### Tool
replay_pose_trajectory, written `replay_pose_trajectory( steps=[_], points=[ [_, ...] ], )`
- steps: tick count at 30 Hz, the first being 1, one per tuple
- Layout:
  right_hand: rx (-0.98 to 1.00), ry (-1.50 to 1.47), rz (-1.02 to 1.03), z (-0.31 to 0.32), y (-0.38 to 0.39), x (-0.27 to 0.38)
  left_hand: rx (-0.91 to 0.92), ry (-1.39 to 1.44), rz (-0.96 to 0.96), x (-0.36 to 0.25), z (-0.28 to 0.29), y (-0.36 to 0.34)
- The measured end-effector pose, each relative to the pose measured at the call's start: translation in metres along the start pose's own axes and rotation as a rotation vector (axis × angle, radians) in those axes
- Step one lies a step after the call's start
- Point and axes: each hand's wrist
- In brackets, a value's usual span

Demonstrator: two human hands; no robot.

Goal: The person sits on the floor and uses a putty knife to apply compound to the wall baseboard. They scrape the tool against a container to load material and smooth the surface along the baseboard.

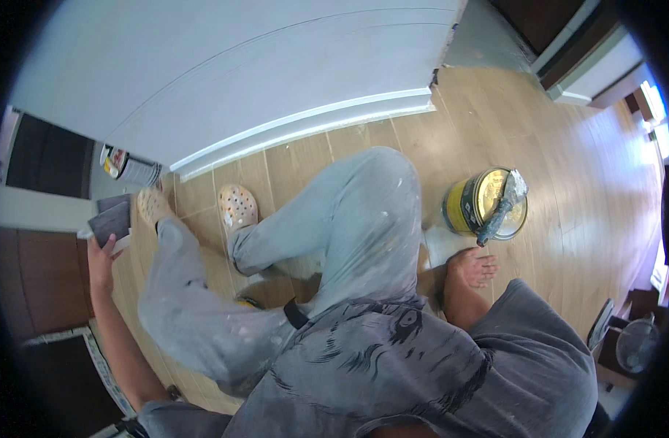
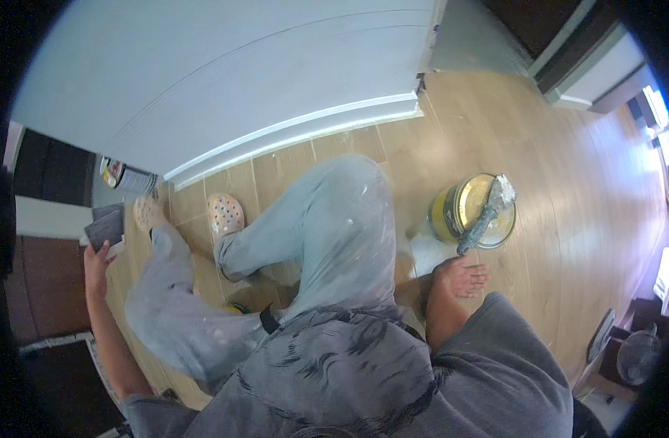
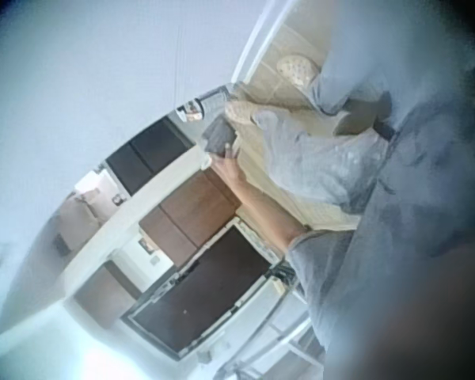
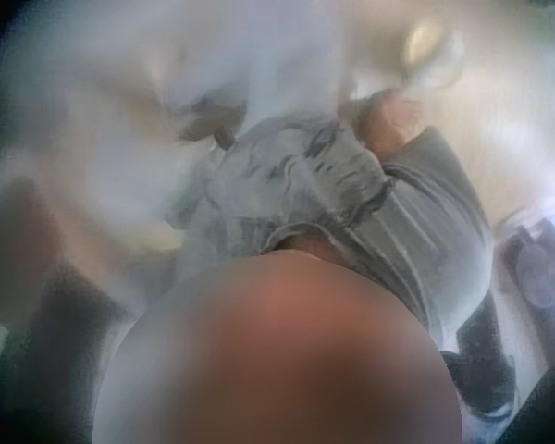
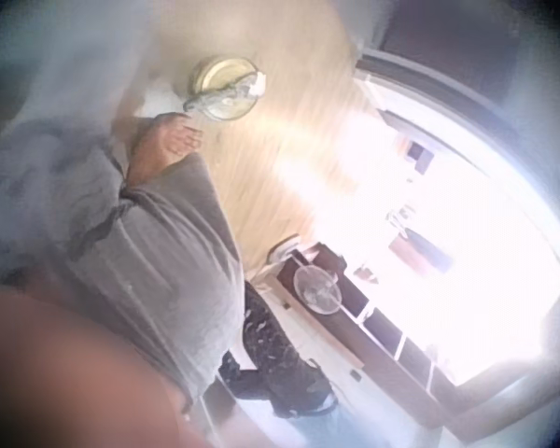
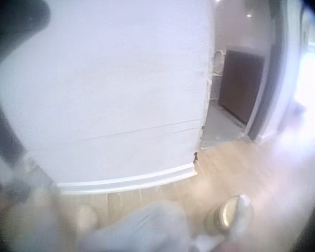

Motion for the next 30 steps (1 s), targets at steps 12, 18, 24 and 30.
replay_pose_trajectory(
  steps=[12,18,24,30],
  points=[
    [-0.002,-0.044,0.000,-0.051,-0.029,0.021,-0.568,-0.014,0.161,0.243,0.007,0.252],
    [-0.070,-0.042,0.005,-0.059,-0.029,0.031,-0.538,-0.102,0.177,0.265,0.019,0.288],
    [-0.202,-0.035,-0.039,-0.071,-0.027,0.031,-0.549,-0.190,0.175,0.283,0.034,0.282],
    [0.027,-0.025,0.024,-0.063,-0.047,0.033,-0.498,-0.259,-0.083,0.258,0.047,0.181]
  ],
)
Point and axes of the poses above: each hand's wrist, its own y-axis away from the middle knuckle, its own z-axis out of the back of the hand, x = y × z, and after that the axes turned 13 degrees about y, right-handed
